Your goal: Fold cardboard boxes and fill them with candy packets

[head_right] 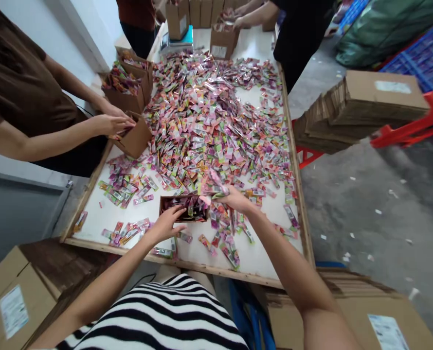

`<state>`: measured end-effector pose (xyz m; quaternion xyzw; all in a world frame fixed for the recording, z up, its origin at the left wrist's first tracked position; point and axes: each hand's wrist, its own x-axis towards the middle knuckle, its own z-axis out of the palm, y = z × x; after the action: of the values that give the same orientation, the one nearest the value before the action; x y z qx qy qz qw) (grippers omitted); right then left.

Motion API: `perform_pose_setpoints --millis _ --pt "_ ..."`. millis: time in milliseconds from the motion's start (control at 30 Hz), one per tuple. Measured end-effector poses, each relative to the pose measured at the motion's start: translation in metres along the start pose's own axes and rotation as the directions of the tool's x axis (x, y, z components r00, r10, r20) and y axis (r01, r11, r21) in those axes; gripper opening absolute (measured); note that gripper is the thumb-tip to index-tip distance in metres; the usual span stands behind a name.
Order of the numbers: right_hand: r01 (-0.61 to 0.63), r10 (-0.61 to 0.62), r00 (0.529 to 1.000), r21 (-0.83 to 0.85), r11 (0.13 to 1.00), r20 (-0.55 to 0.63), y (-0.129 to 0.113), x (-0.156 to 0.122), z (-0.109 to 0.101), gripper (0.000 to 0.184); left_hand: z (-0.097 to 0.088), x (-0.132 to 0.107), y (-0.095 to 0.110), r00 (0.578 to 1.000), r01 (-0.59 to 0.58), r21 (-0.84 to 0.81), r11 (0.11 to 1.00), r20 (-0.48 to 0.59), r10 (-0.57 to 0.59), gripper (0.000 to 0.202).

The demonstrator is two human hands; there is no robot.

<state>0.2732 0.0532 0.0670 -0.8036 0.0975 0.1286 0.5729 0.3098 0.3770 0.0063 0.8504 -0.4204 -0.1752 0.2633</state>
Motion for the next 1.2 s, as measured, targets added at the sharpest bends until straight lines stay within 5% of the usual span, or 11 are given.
perform_pose_setpoints --millis 133,233,267,333,433,600,700,900,1000,1100,1200 --pt "0.120 -0.086 0.957 -0.107 0.987 0.277 -0.048 0.020 0.060 0.034 -0.013 -0.033 -0.009 0.951 0.030 -0.128 0.991 -0.301 -0.068 0.029" --pt "0.166 -0.030 0.961 -0.486 0.858 0.275 -0.050 0.046 0.116 0.032 -0.020 -0.051 -0.007 0.795 0.103 -0.149 0.983 -0.581 -0.171 0.028" --pt "0.158 -0.020 0.972 -0.588 0.793 0.235 -0.046 0.052 0.131 0.033 -0.022 -0.052 -0.005 0.783 0.091 -0.121 0.988 -0.604 -0.146 0.032" --pt "0.138 -0.022 0.985 -0.694 0.707 0.174 -0.038 0.056 0.147 0.036 -0.023 -0.045 -0.001 0.862 0.024 -0.042 0.999 -0.505 -0.042 0.039" --pt "0.138 -0.024 0.986 -0.737 0.661 0.163 -0.031 0.042 0.142 0.046 -0.021 -0.018 0.004 0.987 0.023 0.072 0.997 -0.159 -0.011 0.050" --pt "0.197 -0.177 0.978 -0.747 0.635 0.107 -0.033 -0.004 0.110 0.071 -0.022 0.027 0.009 0.945 0.148 0.244 0.958 0.251 -0.210 0.040" --pt "0.271 -0.239 0.959 -0.741 0.614 0.153 -0.028 -0.014 0.117 0.044 -0.035 0.030 0.011 0.923 0.178 0.263 0.948 0.290 -0.254 0.028" --pt "0.031 0.169 0.967 -0.746 0.665 0.191 -0.016 0.011 0.144 0.039 -0.050 0.020 0.020 0.941 0.249 0.287 0.925 0.154 -0.301 0.044" --pt "0.109 0.018 0.979 -0.599 0.793 0.201 -0.012 0.004 0.135 0.036 -0.032 0.033 0.022 0.916 0.267 0.231 0.936 0.241 -0.321 0.046" --pt "0.178 -0.206 0.972 -0.218 0.960 -0.115 0.017 -0.018 0.110 0.038 -0.023 0.040 0.017 0.888 0.267 0.209 0.941 0.325 -0.324 0.057" --pt "-0.064 0.026 0.799 -0.041 0.997 -0.601 0.079 -0.040 0.076 0.043 -0.029 0.030 0.009 0.945 0.211 0.051 0.976 0.243 -0.217 0.052"
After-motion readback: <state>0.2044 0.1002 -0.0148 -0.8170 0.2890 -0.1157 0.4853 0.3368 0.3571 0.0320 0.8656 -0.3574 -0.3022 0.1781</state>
